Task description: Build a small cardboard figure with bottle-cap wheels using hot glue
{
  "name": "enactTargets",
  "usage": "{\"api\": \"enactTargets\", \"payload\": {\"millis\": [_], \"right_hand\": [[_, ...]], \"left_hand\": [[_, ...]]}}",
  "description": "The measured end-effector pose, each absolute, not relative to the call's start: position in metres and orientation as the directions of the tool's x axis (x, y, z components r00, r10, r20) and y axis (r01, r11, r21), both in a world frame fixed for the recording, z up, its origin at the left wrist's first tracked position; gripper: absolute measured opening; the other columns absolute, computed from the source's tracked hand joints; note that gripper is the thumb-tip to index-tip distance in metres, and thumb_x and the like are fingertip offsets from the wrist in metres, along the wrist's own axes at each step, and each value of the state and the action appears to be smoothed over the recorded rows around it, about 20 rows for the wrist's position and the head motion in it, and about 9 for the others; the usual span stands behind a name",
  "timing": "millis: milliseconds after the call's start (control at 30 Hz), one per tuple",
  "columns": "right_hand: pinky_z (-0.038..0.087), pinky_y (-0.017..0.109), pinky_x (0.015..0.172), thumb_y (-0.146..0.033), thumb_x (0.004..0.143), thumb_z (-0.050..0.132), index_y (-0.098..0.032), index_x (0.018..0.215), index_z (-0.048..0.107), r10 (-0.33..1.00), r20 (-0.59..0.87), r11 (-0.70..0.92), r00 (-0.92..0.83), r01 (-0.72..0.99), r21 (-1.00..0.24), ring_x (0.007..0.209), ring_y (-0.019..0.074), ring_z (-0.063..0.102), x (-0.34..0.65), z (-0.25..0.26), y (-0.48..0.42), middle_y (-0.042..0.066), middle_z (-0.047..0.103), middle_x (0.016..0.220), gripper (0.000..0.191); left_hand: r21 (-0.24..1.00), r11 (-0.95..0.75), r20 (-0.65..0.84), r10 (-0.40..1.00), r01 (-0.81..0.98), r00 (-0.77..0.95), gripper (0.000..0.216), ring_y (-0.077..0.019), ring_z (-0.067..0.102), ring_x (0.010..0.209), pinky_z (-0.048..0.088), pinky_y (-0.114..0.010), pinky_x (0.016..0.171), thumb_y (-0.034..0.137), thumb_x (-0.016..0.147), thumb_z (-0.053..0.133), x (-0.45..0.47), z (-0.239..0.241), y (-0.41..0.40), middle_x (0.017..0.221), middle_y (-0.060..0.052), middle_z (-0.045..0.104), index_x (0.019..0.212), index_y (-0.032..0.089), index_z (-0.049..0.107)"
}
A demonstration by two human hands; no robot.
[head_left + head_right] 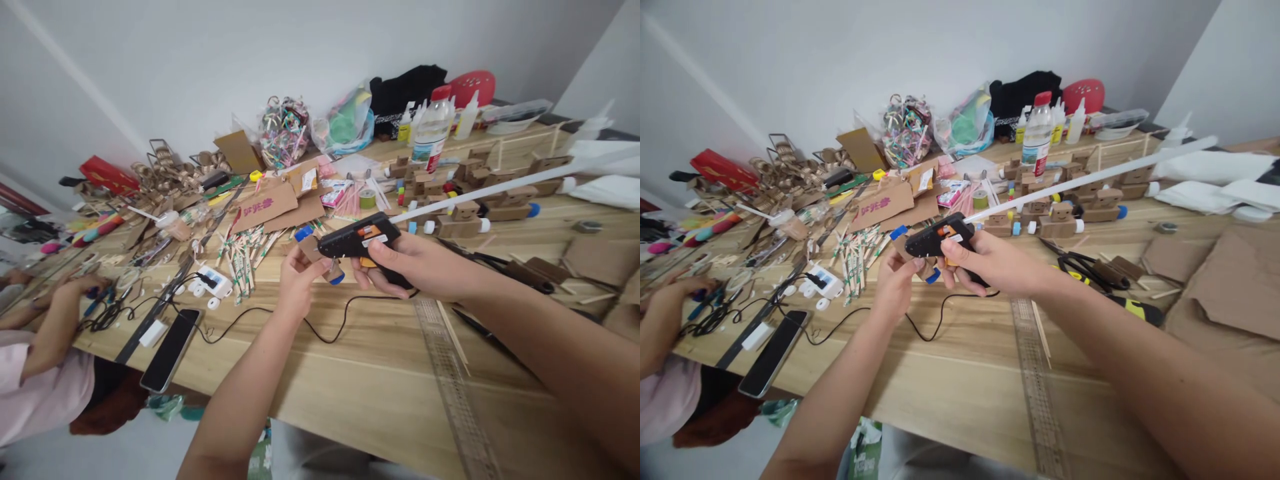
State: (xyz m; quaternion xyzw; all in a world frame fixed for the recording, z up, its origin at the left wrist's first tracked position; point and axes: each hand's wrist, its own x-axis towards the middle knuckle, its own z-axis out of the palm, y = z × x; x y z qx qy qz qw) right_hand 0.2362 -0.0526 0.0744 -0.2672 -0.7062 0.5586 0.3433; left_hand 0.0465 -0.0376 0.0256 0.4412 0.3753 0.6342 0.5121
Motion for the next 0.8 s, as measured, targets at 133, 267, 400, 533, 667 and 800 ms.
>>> {"api": "enactTargets", "payload": {"millis": [133,267,400,533,667,800], "right_hand": [[0.026,0.025,0.037,-0.089,0.08,0.058,-0.02,0.076,0.056,0.789,0.19,0.209,-0.585,-0.036,-0.977,0.036,0.0055,0.038,0.235,0.075,-0.052,-0.004,0.057,0.057,0.069],[0.028,0.026,0.039,-0.089,0.082,0.056,-0.02,0.073,0.055,0.787,0.164,0.205,-0.595,0.0,-0.979,0.038,0.0061,0.039,0.239,0.078,-0.052,-0.003,0.056,0.055,0.069],[0.025,0.027,0.037,-0.087,0.085,0.054,-0.02,0.079,0.056,0.812,0.155,0.187,-0.562,-0.001,-0.982,0.037,0.0058,0.037,0.244,0.081,-0.05,-0.002,0.059,0.061,0.067],[0.029,0.028,0.039,-0.088,0.081,0.06,-0.021,0.079,0.056,0.857,0.225,0.257,-0.465,0.006,-0.966,0.038,0.0065,0.038,0.249,0.081,-0.045,-0.003,0.057,0.058,0.067],[0.037,0.029,0.045,-0.09,0.077,0.061,-0.023,0.076,0.056,0.882,0.256,0.29,-0.395,0.027,-0.957,0.043,0.0108,0.047,0.25,0.077,-0.04,-0.004,0.053,0.051,0.067],[0.037,0.031,0.046,-0.088,0.075,0.066,-0.024,0.074,0.053,0.893,0.229,0.244,-0.388,-0.012,-0.97,0.04,0.0092,0.041,0.248,0.076,-0.04,-0.001,0.06,0.059,0.065]], "left_hand": [[0.933,-0.16,0.152,0.987,-0.322,-0.051,0.04,-0.017,0.067,0.068,0.054,-0.032,0.07,0.03,0.044,0.095,0.046,0.026,-0.038,0.072,0.002,0.073,0.075,0.023,0.07],[0.935,-0.156,0.152,0.988,-0.318,-0.036,0.043,-0.0167,0.066,0.067,0.054,-0.032,0.068,0.03,0.043,0.097,0.045,0.027,-0.038,0.069,0.002,0.071,0.075,0.022,0.07],[0.926,-0.163,0.158,0.987,-0.34,-0.042,0.042,-0.0152,0.066,0.069,0.054,-0.03,0.071,0.028,0.044,0.097,0.044,0.026,-0.038,0.072,0.003,0.072,0.076,0.022,0.071],[0.914,-0.027,0.055,0.997,-0.405,0.059,0.041,-0.0168,0.069,0.076,0.055,-0.032,0.077,0.03,0.049,0.094,0.037,0.024,-0.035,0.079,0.002,0.074,0.082,0.023,0.071],[0.879,0.158,-0.084,0.98,-0.45,0.18,0.035,-0.0236,0.073,0.088,0.058,-0.037,0.081,0.037,0.057,0.088,0.028,0.023,-0.032,0.089,-0.004,0.078,0.084,0.023,0.071],[0.887,0.211,-0.112,0.961,-0.41,0.253,0.037,-0.028,0.075,0.091,0.059,-0.04,0.078,0.047,0.061,0.085,0.021,0.024,-0.028,0.091,-0.008,0.079,0.089,0.024,0.076]]}}
